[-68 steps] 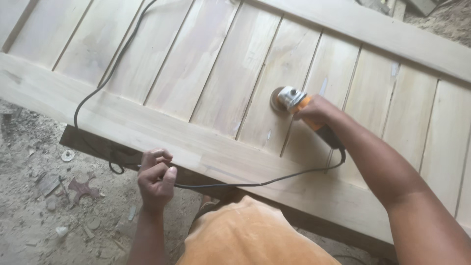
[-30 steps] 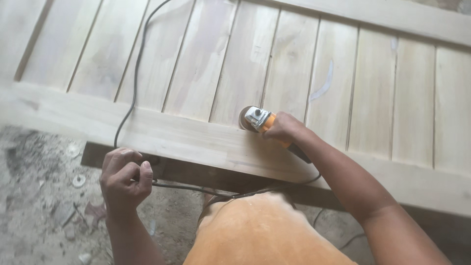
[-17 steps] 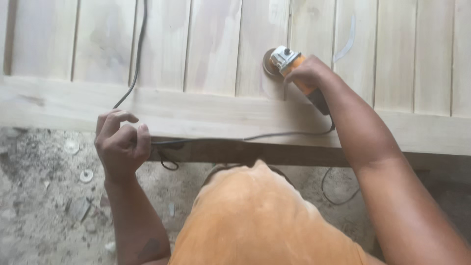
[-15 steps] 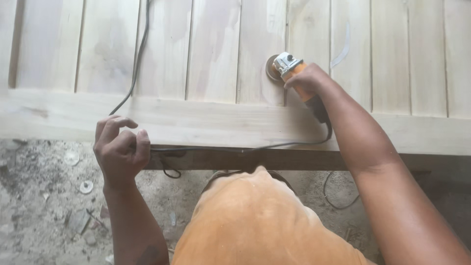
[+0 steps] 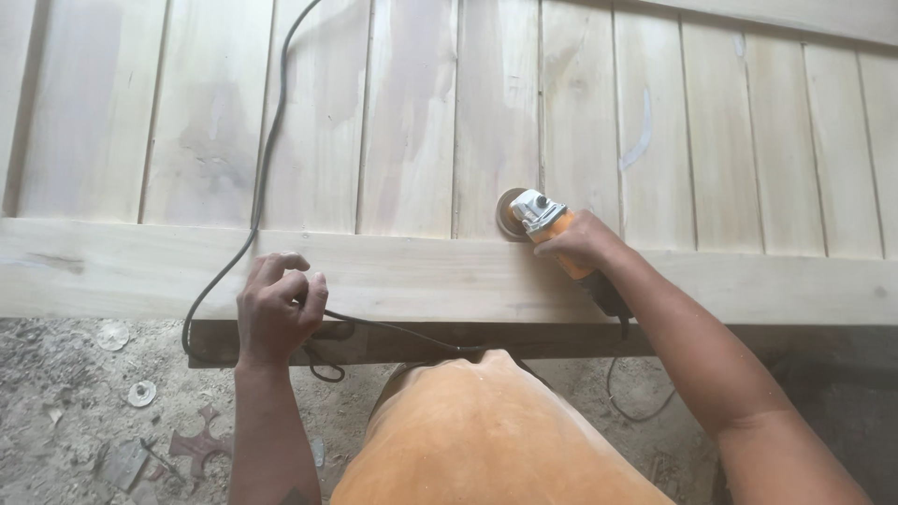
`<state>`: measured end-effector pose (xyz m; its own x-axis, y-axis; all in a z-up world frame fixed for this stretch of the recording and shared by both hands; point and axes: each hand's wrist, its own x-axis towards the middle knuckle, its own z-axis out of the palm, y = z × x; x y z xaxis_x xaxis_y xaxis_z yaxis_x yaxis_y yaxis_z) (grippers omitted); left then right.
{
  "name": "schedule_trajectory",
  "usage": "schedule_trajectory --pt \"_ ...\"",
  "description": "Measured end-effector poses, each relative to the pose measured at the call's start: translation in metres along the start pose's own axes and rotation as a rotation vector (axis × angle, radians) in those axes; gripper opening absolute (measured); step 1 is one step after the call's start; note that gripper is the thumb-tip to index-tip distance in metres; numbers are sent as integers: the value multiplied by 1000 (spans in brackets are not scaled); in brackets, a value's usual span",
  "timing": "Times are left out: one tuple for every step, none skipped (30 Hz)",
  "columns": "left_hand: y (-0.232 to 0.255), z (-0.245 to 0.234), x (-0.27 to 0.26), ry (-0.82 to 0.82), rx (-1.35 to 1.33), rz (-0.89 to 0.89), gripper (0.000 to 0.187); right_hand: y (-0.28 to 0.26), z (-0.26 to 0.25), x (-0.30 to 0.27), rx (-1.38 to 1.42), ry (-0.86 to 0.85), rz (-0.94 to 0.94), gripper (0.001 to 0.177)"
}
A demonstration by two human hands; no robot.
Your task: The person uses an electric sander to smooth the surface of a wooden door. They move the sander across the panels and frame while holding the power cord with the other hand to keep it clear of the tool's path.
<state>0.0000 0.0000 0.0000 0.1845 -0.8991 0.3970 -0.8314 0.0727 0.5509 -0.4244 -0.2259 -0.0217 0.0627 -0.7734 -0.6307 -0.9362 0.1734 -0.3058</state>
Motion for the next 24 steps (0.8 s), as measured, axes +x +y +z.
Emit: schedule_trajectory --pt "-1 3 2 -10 -1 -19 34 -2 -6 6 25 -11 -1 59" --pt "-1 6 1 -10 15 -48 34 -4 -12 13 50 -22 -2 57" --pt "-2 11 4 -7 30 -67 33 -5 -19 22 39 -9 4 57" --pt "-3 16 7 -4 44 -86 32 -4 -27 33 29 4 10 56" --pt "-4 23 9 -32 52 -123 33 -4 -36 47 17 21 15 56" --pt "-5 31 11 -61 59 -160 34 -5 -45 63 13 39 13 57" --pt "-6 38 11 -97 64 -204 35 -5 -51 79 6 48 16 58" --pt "-8 46 14 -81 66 -199 33 -6 -57 96 -1 58 20 59" --pt "-8 54 12 -73 70 -201 31 -6 -63 111 8 56 21 58" --pt "-8 61 10 -64 73 -203 29 -8 -69 127 16 54 23 57" --pt "-8 69 8 -71 87 -206 29 -11 -75 142 24 51 23 56" --pt "-7 75 6 -78 101 -208 29 -15 -81 154 35 66 17 57" --pt "-6 79 4 -83 117 -215 28 -20 -87 165 43 78 7 58" --pt "-5 83 3 -43 121 -207 27 -28 -95 175 51 90 -4 59" --pt "-4 86 2 -9 125 -197 25 -37 -105 184 28 105 -16 60" --pt "-2 87 1 26 130 -187 23 -46 -110 189 5 120 -30 61" --pt "-2 87 0 21 127 -194 23 -53 -112 189 41 121 5 60" --pt "-2 86 -2 17 124 -201 24 -61 -118 189 78 121 40 59" --pt "-4 87 1 21 118 -201 24 -70 -125 189 115 133 73 59" --pt "-6 87 3 39 101 -195 25 -78 -127 187 117 127 59 59" --pt "-6 87 1 53 79 -192 25 -81 -128 184 113 120 52 60" --pt "-7 87 -1 67 57 -190 25 -83 -127 181 110 112 44 60" --pt "-9 88 -4 80 19 -190 27 -84 -120 178 70 104 38 62" --pt "-13 88 -7 94 -18 -191 30 -84 -108 172 30 95 32 64"
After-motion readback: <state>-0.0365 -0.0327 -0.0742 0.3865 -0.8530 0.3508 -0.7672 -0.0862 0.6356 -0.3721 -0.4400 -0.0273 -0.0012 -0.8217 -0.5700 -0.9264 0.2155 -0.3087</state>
